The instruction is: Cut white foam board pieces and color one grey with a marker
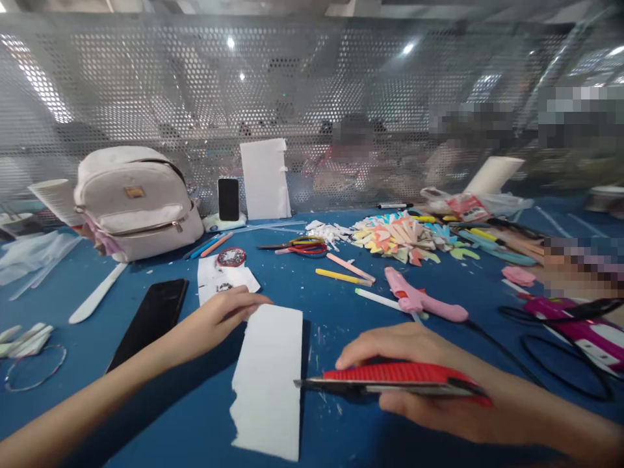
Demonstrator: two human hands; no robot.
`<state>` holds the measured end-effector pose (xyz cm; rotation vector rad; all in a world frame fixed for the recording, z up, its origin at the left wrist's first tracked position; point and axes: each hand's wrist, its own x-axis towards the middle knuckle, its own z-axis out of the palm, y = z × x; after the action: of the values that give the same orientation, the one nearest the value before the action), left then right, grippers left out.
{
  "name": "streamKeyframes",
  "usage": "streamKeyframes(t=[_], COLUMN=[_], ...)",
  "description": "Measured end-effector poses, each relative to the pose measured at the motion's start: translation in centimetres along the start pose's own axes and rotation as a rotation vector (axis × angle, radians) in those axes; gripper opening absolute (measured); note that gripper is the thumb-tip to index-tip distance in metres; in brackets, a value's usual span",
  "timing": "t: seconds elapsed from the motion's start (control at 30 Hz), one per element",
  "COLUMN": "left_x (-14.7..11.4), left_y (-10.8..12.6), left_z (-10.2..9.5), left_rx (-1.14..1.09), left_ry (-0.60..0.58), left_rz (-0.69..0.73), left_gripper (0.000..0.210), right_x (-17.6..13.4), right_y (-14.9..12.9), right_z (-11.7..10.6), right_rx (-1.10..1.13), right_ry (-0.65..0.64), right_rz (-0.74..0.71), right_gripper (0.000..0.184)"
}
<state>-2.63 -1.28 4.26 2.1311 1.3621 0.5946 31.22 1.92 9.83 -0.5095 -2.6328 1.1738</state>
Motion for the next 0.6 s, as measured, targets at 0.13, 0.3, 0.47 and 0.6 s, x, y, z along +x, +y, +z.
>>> streamKeyframes(t=[0.13,0.3,0.47,0.6], left_x=[1.9,6.0,9.1,7.1], left_y=[0.5,1.9,4.0,5.5], left_z=[-0.2,0.5,1.8,1.5], left_rx=[0.055,0.156,0.285,0.344], left_ry=[-0.072,-0.198,-0.238,-0.169], left_rz=[0.121,0.359,0.557,0.593], left_gripper=[0.038,0.034,0.036,0.034], right_x=[0.5,1.1,1.0,0.2], right_y=[-0.2,-0.5,-0.7,-0.6], right_z=[0.2,1.0,1.3,1.7], right_rx=[0.095,0.116,0.034,-0.048], right_ry=[-0.061,-0.109,-0.086,-0.094], right_rz=[-0.060,-0.094,-0.096,0.044], right_gripper=[0.031,0.033,0.031,0.026])
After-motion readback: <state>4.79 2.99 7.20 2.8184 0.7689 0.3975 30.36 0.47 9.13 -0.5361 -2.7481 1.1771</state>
